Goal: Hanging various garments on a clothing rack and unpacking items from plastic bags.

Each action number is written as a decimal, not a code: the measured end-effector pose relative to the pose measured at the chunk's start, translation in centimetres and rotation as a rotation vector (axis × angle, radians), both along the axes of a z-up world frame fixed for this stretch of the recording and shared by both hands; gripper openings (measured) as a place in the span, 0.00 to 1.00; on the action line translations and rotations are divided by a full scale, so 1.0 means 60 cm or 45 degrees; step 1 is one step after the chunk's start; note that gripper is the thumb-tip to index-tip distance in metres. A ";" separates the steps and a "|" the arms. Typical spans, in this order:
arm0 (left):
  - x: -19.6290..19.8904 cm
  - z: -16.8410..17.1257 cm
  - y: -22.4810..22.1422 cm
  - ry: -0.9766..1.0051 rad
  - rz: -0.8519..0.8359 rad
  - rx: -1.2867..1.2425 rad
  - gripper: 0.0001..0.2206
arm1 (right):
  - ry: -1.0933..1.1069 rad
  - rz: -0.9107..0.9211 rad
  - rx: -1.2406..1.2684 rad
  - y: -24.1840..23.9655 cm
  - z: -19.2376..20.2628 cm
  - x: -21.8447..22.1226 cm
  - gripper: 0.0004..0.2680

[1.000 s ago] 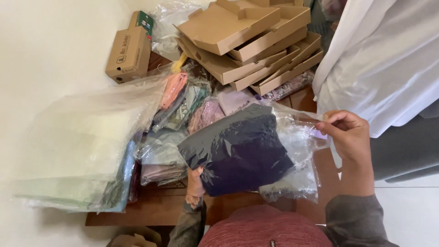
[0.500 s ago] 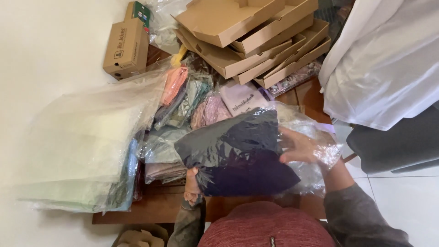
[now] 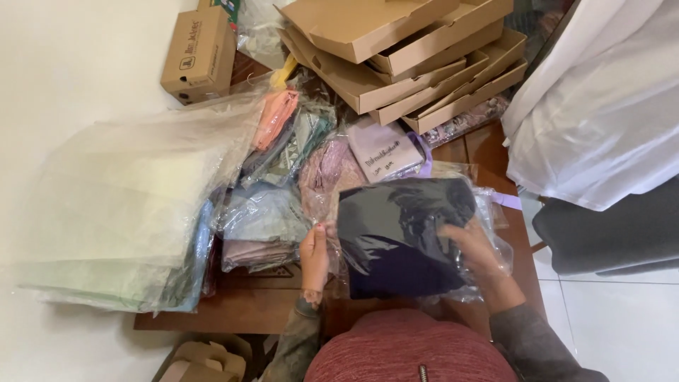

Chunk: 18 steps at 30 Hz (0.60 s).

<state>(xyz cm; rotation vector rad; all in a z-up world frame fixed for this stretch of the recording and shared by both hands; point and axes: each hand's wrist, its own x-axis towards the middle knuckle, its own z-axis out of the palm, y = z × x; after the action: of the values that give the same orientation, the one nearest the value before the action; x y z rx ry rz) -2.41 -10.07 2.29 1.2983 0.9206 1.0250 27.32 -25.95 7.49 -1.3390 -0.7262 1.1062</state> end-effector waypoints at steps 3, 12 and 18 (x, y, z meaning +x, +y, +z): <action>-0.022 0.012 0.027 -0.048 0.088 0.090 0.19 | 0.356 -0.151 0.035 0.004 -0.041 0.050 0.29; -0.121 0.021 0.070 0.179 0.250 0.048 0.15 | -0.487 -0.437 -0.579 0.006 -0.313 0.167 0.18; -0.171 0.110 0.088 -0.090 0.508 0.067 0.16 | -0.735 -0.338 -0.636 0.006 -0.289 0.161 0.17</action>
<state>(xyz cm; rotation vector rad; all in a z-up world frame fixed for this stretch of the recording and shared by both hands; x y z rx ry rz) -12.68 -4.80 8.87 1.1358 1.1312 1.4021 36.97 -25.57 -9.85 -2.1637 -0.6709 0.7036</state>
